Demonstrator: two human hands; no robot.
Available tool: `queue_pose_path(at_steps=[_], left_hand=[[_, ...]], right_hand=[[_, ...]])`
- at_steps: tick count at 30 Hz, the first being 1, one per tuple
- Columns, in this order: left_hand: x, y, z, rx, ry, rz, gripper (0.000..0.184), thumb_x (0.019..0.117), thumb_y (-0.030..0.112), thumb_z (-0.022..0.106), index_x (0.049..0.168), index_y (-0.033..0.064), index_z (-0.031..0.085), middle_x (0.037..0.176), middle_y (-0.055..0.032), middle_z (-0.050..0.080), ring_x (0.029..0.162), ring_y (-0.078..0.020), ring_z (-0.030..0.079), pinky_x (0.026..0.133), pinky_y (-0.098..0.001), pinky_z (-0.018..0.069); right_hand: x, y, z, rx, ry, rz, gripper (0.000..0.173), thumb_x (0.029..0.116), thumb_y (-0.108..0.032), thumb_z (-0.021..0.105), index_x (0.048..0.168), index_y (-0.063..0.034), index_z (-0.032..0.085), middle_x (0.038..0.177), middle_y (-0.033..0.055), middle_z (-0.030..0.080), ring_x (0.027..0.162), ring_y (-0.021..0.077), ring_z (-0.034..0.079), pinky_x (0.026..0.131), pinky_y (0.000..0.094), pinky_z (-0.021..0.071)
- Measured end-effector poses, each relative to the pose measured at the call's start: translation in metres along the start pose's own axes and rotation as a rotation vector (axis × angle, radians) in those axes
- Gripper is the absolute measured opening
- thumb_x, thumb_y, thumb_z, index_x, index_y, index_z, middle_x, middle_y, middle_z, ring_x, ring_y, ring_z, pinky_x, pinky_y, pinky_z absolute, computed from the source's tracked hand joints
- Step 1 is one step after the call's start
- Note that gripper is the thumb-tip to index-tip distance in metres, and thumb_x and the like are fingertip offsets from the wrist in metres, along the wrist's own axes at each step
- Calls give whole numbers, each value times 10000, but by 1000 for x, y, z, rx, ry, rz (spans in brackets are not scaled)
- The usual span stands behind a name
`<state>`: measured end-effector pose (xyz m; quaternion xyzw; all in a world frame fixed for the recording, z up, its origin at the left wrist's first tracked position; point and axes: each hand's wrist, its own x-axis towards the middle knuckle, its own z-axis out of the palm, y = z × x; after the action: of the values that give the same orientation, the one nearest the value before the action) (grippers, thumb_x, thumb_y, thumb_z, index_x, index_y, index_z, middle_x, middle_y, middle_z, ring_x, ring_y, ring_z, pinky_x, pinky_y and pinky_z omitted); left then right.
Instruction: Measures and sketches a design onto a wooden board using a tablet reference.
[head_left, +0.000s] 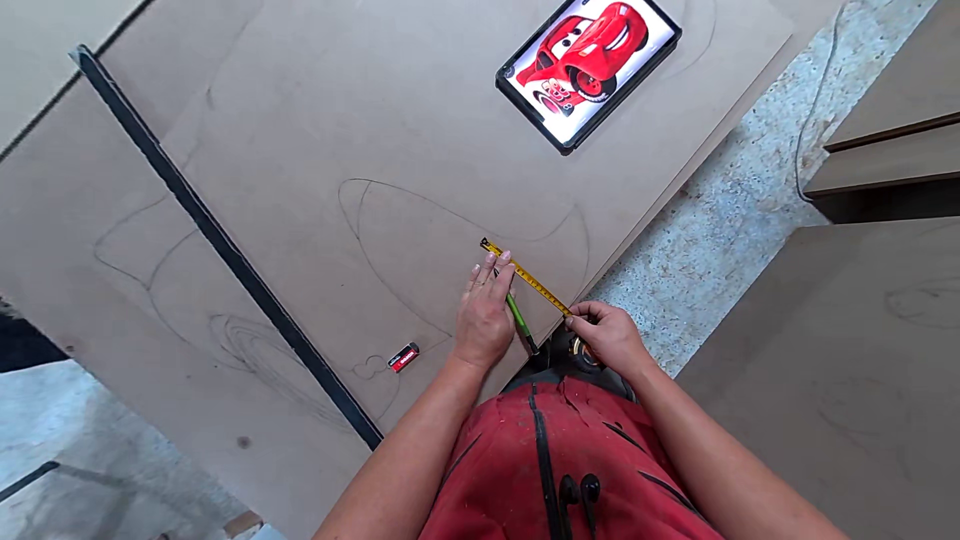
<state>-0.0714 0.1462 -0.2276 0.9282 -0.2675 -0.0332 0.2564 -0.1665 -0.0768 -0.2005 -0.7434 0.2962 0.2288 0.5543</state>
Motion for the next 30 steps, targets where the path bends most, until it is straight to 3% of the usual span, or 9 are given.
queue_pose_path(at_steps=[30], left_hand=[[7,-6,-9,-23,-63,-5,422,1072,195,464,1471,102,562,1589,-7,484,1538,-180,328,1285,-428,247]], right_hand=[[4,0,0,-2,10,7,100,977,-295,713,971,-213,770,790,-58,755,667,99,692,619,351,584]])
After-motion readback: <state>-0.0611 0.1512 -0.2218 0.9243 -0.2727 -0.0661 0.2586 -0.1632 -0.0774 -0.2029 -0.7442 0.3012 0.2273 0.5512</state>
